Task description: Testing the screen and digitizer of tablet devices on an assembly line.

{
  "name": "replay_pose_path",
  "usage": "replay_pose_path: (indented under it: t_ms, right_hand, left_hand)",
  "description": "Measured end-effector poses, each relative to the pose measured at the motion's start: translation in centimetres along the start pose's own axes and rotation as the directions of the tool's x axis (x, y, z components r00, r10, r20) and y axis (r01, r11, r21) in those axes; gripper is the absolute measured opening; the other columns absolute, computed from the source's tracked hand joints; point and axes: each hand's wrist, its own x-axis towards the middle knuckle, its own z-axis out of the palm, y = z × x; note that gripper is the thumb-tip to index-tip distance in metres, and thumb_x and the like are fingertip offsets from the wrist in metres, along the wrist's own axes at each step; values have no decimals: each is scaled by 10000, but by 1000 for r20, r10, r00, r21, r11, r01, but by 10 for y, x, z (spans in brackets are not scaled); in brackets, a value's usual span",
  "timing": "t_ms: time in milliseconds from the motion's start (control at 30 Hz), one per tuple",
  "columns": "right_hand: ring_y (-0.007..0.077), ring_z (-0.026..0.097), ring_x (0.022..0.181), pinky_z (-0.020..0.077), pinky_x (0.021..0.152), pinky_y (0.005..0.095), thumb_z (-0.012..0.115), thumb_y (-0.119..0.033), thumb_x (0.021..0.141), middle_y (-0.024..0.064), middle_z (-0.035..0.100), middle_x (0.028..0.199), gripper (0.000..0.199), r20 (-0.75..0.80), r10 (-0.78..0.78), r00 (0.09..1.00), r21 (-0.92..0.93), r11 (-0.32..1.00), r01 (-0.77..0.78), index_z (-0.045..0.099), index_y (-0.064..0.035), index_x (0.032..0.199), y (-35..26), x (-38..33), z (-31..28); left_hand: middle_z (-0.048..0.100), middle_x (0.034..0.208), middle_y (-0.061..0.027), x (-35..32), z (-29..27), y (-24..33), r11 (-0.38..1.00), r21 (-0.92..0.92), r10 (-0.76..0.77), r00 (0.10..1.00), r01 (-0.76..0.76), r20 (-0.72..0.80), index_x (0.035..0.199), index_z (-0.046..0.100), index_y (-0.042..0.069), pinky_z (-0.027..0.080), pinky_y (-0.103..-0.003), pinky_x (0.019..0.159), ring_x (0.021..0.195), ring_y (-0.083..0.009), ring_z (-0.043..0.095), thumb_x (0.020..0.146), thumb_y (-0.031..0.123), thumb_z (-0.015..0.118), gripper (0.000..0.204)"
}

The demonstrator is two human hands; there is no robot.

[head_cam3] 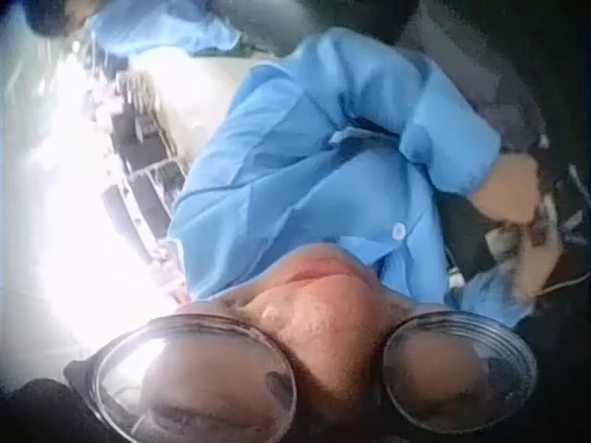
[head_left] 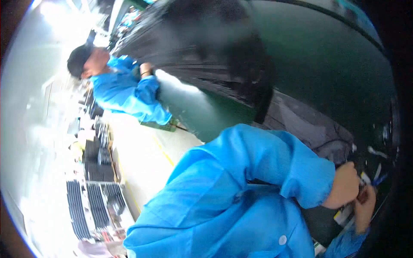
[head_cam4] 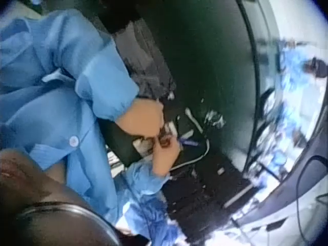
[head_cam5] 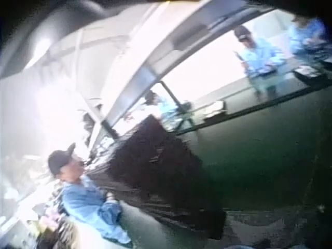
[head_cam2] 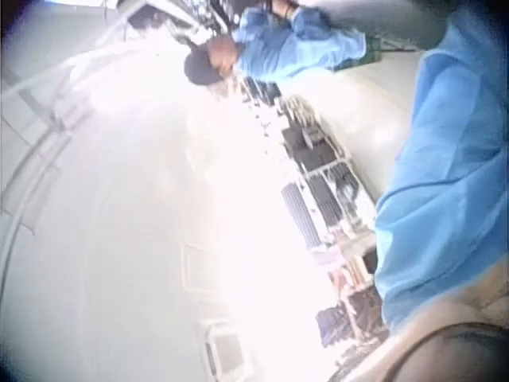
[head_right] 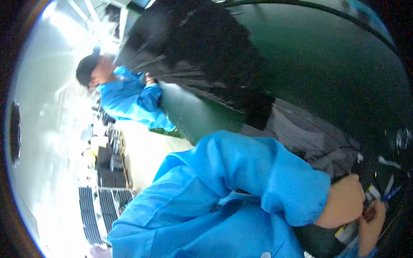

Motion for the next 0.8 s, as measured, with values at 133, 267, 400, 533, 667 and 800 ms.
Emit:
replay_pose_path:
  t_ms: [133, 267, 400, 533, 667, 800]
  right_hand:
    - [107, 458, 728, 412, 669, 256, 679, -36, 733, 13, 462, 833, 328, 115, -107, 988, -40, 993, 112, 492, -36, 1003, 44, 33, -10]
    - [130, 484, 781, 412, 714, 253, 696, -58, 727, 44, 501, 897, 393, 16, -60, 998, 106, 993, 58, 492, -7, 1058, 40, 33, 1]
    - [150, 494, 807, 426, 748, 274, 698, -77, 727, 66, 508, 957, 491, 184, -25, 983, -27, 999, 30, 465, 12, 1150, 26, 35, -11]
    - [173, 524, 874, 437, 788, 294, 693, -74, 723, 96, 527, 1020, 533, 275, -22, 961, -151, 986, 66, 450, 10, 1189, 27, 40, -20]
    - [210, 531, 1013, 435, 848, 315, 686, -67, 714, 143, 539, 1110, 513, 121, 20, 992, 34, 999, -25, 482, 6, 1178, -7, 25, -7]
    - [132, 452, 662, 393, 585, 305, 723, -80, 642, 51, 469, 716, 270, 202, -45, 978, -57, 997, 58, 466, -38, 713, -46, 12, -4]
  left_hand:
    - [621, 733, -32, 6, -16, -11, 993, -66, 106, 983, -97, 153, 653, 687, 101, 357, -340, 817, 792, -209, 553, 672, 176, 593, 122]
    - [621, 775, -17, 9, 13, -12, 997, -11, 78, 993, -77, 86, 686, 687, 115, 344, -321, 813, 783, -193, 543, 709, 158, 605, 96]
    - [621, 776, -17, 11, -16, -20, 975, -107, 218, 940, -197, 261, 691, 678, 106, 348, -328, 815, 783, -199, 539, 710, 161, 624, 80]
    - [622, 772, -21, 15, -7, -16, 980, -52, 200, 946, -193, 254, 699, 672, 100, 355, -334, 815, 771, -207, 542, 707, 173, 635, 81]
    - [602, 880, -75, 6, -26, -27, 955, -167, 256, 965, -243, 58, 734, 664, 92, 369, -334, 817, 897, -216, 515, 724, 204, 632, 117]
    - [529, 1006, -142, -34, -101, -58, 916, -292, 263, 962, -274, -78, 863, 633, 54, 388, -406, 859, 1038, -289, 455, 729, 210, 637, 206]
